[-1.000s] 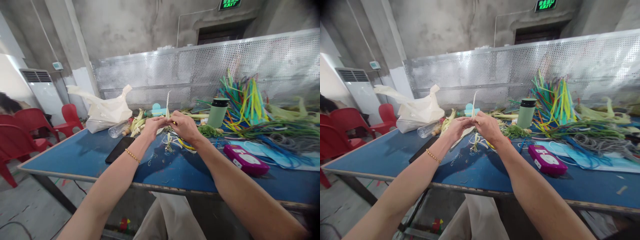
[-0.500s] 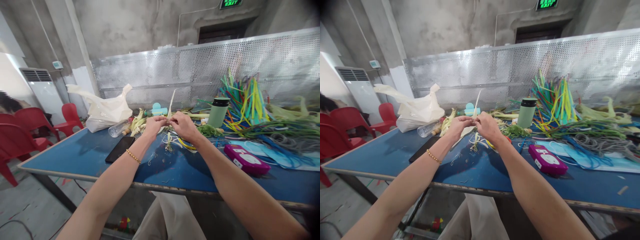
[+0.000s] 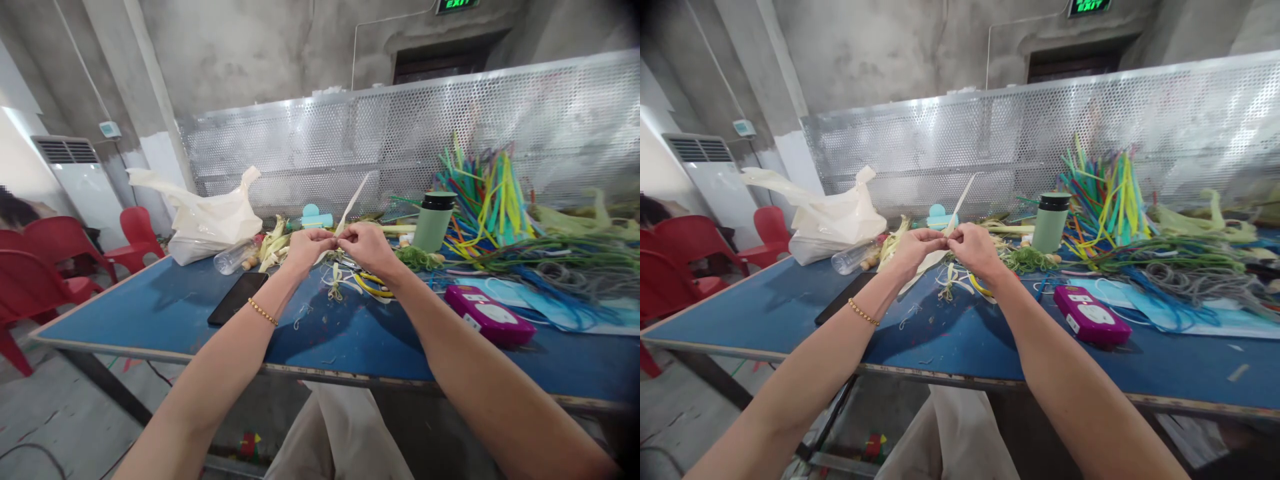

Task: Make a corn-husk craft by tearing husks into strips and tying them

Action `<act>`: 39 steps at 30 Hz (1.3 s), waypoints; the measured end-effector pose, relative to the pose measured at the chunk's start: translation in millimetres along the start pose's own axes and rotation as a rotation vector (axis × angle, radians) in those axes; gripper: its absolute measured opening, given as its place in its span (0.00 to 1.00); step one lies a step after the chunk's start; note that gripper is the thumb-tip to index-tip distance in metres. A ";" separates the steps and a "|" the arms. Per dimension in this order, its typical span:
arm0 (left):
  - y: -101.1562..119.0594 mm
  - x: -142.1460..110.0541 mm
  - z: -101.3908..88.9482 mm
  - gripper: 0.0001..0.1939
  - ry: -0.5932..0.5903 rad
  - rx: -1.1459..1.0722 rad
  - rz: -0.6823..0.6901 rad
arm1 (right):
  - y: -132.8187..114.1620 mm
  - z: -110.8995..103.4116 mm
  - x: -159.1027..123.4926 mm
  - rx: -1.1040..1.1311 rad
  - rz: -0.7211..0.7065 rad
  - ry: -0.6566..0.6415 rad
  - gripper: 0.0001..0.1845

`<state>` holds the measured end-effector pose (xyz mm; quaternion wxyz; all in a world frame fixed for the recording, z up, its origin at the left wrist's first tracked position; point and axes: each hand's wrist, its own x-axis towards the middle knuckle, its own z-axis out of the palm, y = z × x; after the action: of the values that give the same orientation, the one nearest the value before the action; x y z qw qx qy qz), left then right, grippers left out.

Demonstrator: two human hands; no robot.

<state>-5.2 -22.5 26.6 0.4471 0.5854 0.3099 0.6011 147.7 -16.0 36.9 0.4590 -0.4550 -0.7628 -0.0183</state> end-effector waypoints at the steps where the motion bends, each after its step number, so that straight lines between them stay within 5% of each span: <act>1: 0.7 -0.4 -0.2 0.08 -0.012 -0.015 0.001 | 0.1 -0.7 0.2 0.013 0.011 -0.007 0.04; 9: -2.7 1.8 -1.5 0.08 0.010 -0.189 -0.035 | 5.7 -4.1 0.6 0.166 0.080 -0.023 0.11; 13: -6.5 5.0 -3.8 0.08 0.034 -0.246 -0.052 | 1.2 -3.6 -2.7 0.043 -0.090 0.131 0.06; 18: -8.2 6.0 -3.9 0.09 0.064 -0.270 -0.073 | -3.2 -1.1 -8.2 -0.092 -0.286 0.034 0.04; 31: -4.1 3.7 -3.5 0.07 0.014 -0.121 -0.072 | 6.7 3.6 -3.4 -0.056 -0.224 0.022 0.03; 39: -4.3 7.8 -7.7 0.02 -0.123 -0.182 -0.147 | 8.4 0.1 -3.3 -0.070 -0.207 -0.012 0.03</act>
<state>-11.3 -12.6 25.2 0.5593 0.5540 0.2682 0.5553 154.2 -13.3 31.3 0.4338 -0.3899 -0.8074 -0.0896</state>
